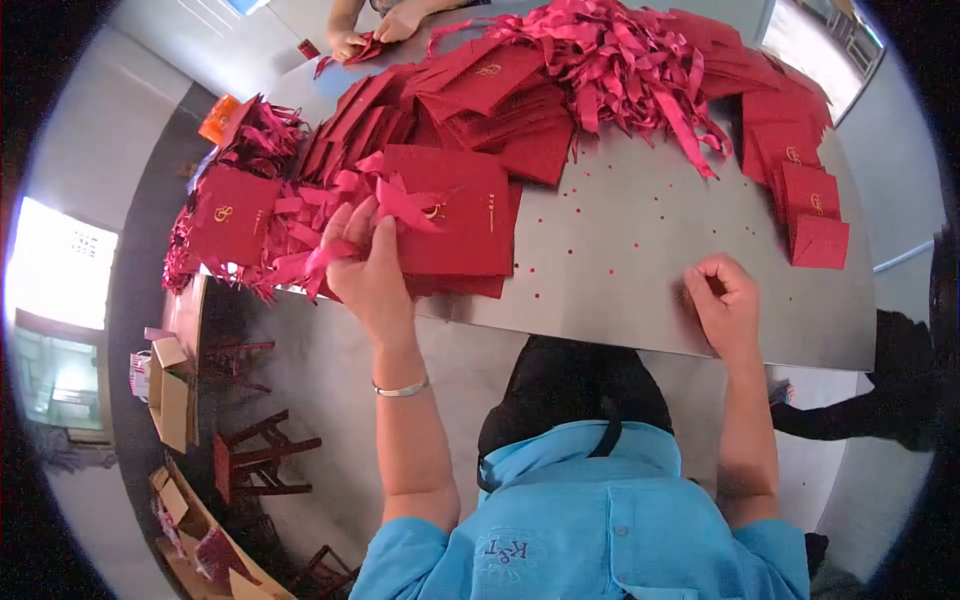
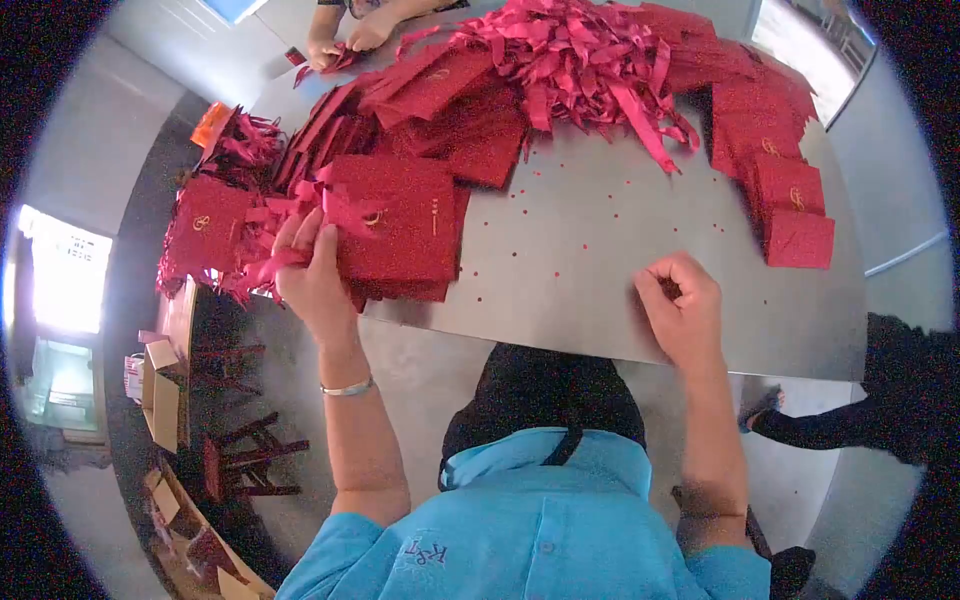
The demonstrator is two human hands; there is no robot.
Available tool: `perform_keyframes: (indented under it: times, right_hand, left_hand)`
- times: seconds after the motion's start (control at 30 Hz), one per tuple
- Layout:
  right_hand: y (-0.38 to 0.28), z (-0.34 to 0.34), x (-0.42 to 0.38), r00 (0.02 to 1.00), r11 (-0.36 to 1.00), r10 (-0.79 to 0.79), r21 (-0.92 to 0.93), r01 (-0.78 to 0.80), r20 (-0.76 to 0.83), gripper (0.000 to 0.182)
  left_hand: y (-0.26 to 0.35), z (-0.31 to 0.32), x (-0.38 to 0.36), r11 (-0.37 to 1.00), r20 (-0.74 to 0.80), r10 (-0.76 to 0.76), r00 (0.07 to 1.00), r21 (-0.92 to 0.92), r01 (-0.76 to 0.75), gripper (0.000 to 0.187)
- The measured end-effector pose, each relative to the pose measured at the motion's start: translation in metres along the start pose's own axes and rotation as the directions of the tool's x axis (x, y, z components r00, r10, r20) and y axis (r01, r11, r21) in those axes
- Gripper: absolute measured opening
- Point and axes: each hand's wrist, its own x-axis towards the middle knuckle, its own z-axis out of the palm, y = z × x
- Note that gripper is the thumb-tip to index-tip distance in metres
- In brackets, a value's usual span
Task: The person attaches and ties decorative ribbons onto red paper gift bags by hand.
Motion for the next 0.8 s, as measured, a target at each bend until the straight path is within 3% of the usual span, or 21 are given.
perform_keyframes:
  times: [0.03,0.1,0.23,0.27,0.5,0.67,0.8]
  right_hand:
    - [0.0,0.0,0.0,1.0,1.0,-0.013,-0.012,0.013,-0.01,0.018]
    - [0.003,0.001,0.001,1.0,1.0,-0.024,-0.015,0.024,-0.005,0.017]
    - [-0.001,0.0,0.0,0.999,0.999,-0.041,-0.007,0.041,0.001,0.016]
    - [-0.001,0.001,0.0,0.999,0.999,-0.042,-0.007,0.042,-0.001,0.016]
    - [-0.001,0.0,-0.001,1.0,1.0,-0.018,-0.01,0.018,-0.003,0.016]
    - [0.004,-0.002,-0.001,1.0,1.0,0.008,-0.015,-0.008,0.01,0.015]
    - [0.006,-0.001,-0.002,0.999,0.999,0.036,0.034,-0.036,-0.009,0.014]
  left_hand:
    - [0.003,0.0,0.004,1.0,0.005,-0.004,1.0,0.002,0.004,0.041]
    - [0.011,0.0,0.014,0.944,0.065,0.089,0.994,0.313,-0.105,0.037]
    - [-0.009,-0.007,0.051,0.887,0.136,0.232,0.963,0.377,-0.267,0.022]
    - [-0.013,-0.009,0.055,0.886,0.129,0.188,0.974,0.406,-0.224,0.019]
    - [-0.009,-0.024,0.06,0.951,0.158,0.14,0.977,0.254,-0.177,0.016]
    - [-0.01,-0.03,0.062,0.995,0.041,0.07,0.997,0.061,-0.073,0.016]
    - [-0.007,-0.029,0.066,0.998,0.047,0.048,0.998,0.026,-0.049,0.015]
